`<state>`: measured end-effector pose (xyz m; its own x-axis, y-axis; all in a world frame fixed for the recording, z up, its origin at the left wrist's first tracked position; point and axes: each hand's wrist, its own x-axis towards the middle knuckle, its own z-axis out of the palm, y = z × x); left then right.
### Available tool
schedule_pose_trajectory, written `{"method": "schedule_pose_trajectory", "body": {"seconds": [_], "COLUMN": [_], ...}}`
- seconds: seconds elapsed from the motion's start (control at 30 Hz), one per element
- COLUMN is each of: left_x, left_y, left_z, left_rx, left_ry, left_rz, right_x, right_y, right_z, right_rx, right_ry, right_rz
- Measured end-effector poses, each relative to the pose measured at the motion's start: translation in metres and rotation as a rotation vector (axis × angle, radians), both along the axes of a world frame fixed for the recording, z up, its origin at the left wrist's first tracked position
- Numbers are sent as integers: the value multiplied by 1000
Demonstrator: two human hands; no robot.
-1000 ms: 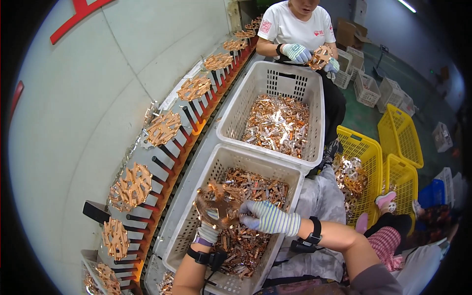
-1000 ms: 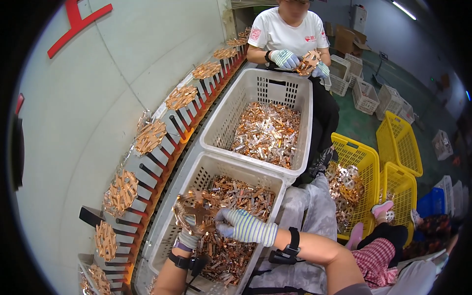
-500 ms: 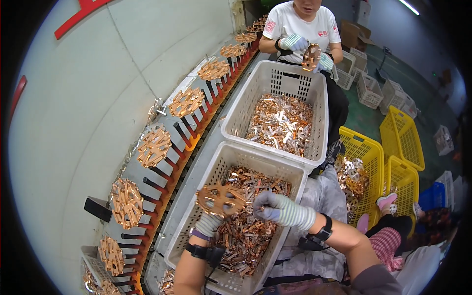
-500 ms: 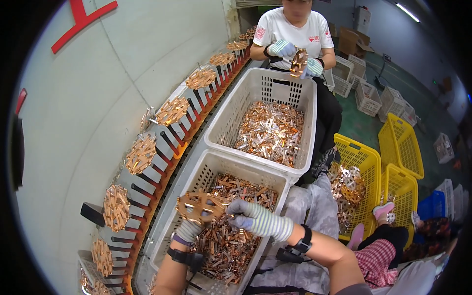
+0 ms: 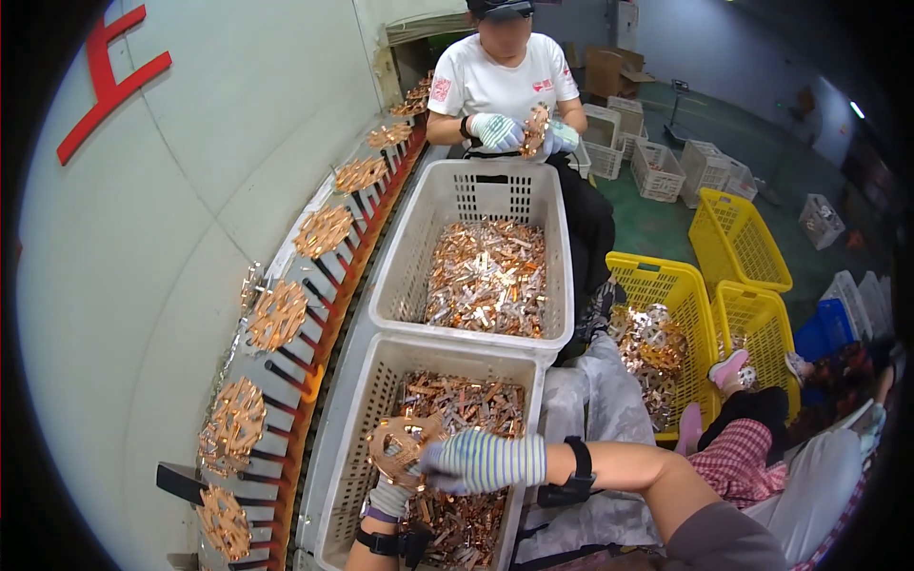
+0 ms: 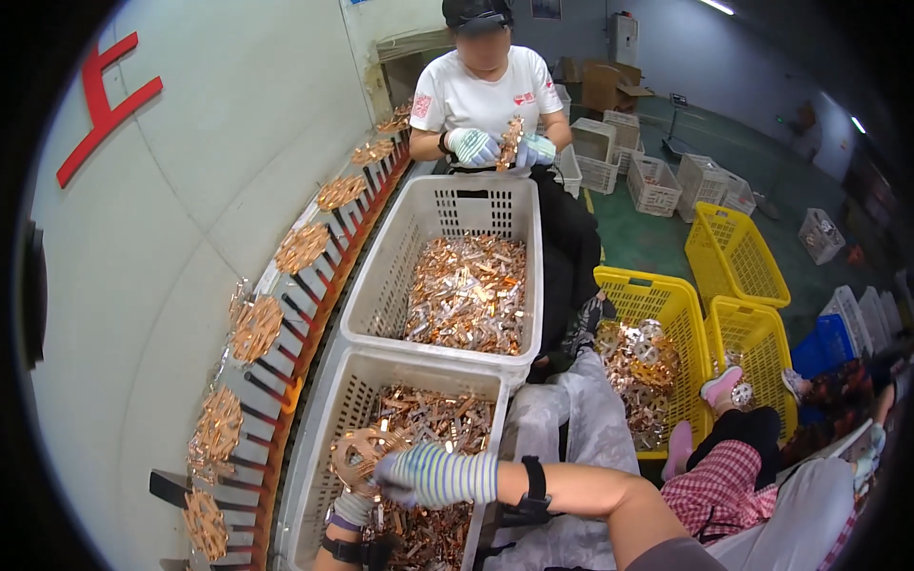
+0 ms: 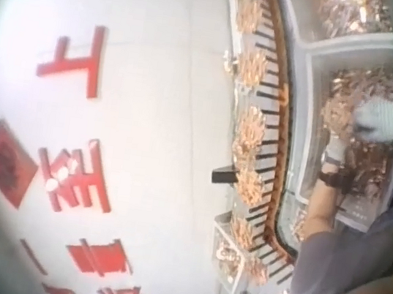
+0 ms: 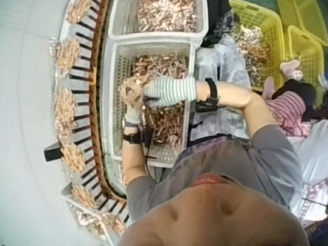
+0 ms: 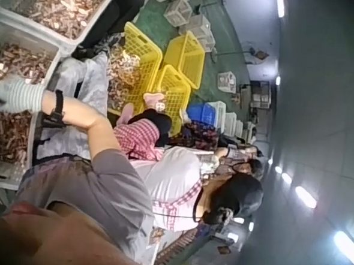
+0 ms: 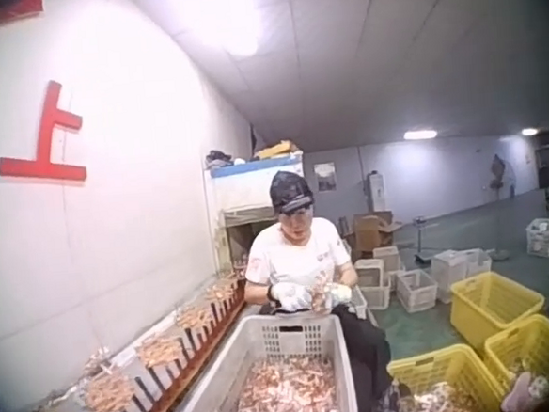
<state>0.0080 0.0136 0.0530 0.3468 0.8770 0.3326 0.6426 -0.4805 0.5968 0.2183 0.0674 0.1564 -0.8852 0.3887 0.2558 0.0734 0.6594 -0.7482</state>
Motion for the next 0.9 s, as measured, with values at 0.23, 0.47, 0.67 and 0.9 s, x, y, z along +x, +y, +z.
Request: {"method": "schedule_pose_trajectory", "body": {"seconds": [0.23,0.47,0.67,0.9], "left_x": [11,15,-32,-36], "left_y": [10,14,0,5], "left_z": [27,-10,-82,-82], "left_rx": [-393,-685,-596,-276], "left_ry": [426,-951,-565,56], "left_rz": [238,24,-53,89], "right_x": [8,-7,-7,6], "right_y": [28,3,-13,2], "right_z": [17,-14,19,43], "right_rx": [-490,113,271,-181], "right_ry": [198,-68,-80,69], "right_rz": [-416,-407,-78,-381]}}
